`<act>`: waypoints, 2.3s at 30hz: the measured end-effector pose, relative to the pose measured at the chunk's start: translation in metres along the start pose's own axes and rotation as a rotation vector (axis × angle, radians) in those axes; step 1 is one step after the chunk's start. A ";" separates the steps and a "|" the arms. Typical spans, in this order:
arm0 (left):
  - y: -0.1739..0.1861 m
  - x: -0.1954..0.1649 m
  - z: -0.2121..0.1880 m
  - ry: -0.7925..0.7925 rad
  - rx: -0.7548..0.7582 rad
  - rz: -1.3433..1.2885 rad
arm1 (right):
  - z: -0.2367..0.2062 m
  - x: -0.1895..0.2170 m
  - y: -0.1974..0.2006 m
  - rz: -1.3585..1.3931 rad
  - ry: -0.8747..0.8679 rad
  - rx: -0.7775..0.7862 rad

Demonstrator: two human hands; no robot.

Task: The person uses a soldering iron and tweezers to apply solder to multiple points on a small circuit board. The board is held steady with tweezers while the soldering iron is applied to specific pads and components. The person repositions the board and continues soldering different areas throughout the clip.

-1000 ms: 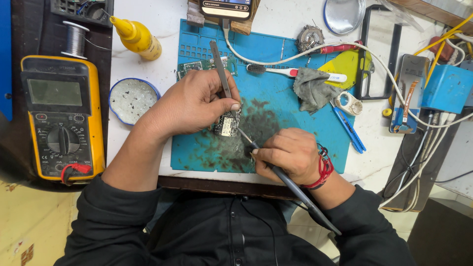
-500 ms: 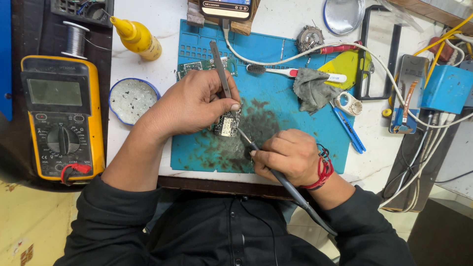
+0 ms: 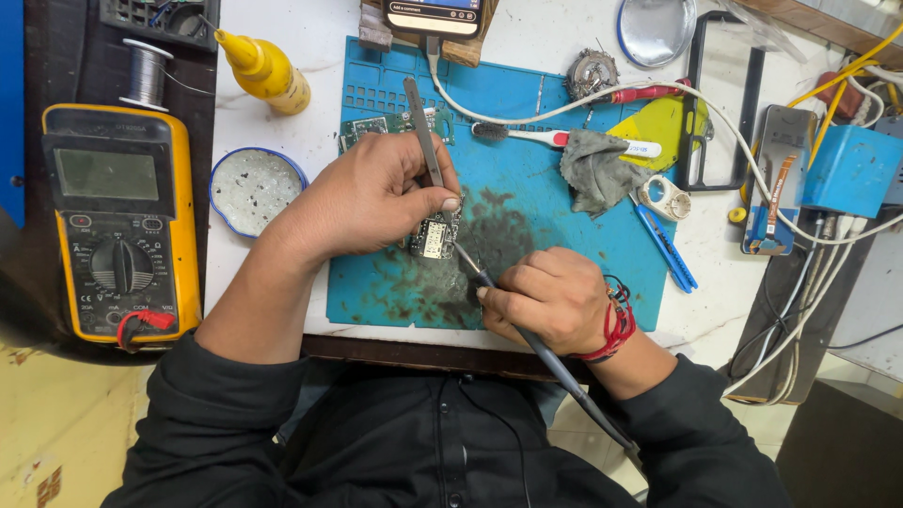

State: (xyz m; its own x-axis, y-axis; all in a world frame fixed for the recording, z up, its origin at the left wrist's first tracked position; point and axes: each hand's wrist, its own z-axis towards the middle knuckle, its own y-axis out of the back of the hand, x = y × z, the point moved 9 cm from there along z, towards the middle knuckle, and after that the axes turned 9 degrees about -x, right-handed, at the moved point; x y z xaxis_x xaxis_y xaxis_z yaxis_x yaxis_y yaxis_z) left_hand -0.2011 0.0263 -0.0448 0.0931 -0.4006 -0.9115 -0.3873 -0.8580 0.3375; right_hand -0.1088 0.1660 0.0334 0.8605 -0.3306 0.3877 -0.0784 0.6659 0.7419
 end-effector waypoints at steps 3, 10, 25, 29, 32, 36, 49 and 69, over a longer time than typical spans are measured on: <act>-0.001 0.001 0.000 0.013 0.006 0.000 | 0.000 0.001 0.000 -0.016 0.006 -0.004; -0.001 0.002 0.000 0.030 0.006 0.011 | 0.000 0.003 0.000 -0.039 0.019 0.003; 0.000 0.001 -0.001 0.047 0.003 0.014 | -0.003 0.006 0.000 -0.103 0.074 0.019; 0.001 -0.002 0.000 0.015 -0.009 0.005 | -0.003 0.007 0.000 -0.123 0.083 0.019; 0.001 -0.002 -0.001 -0.002 -0.017 0.006 | -0.003 0.008 -0.002 -0.120 0.086 0.020; 0.001 0.001 -0.002 0.005 -0.019 0.004 | -0.005 0.007 0.000 -0.149 0.072 0.005; 0.001 0.004 -0.001 0.039 -0.018 0.006 | -0.009 -0.020 0.006 0.163 -0.259 -0.127; -0.001 0.003 0.001 0.062 -0.020 -0.031 | -0.014 -0.029 0.001 0.213 -0.349 -0.094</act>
State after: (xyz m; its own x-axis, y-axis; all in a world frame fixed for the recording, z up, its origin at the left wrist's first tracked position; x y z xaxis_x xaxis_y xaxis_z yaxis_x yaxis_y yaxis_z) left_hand -0.2010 0.0258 -0.0484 0.1617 -0.3927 -0.9054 -0.3651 -0.8761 0.3148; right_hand -0.1271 0.1852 0.0150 0.6063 -0.3754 0.7011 -0.1757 0.7965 0.5785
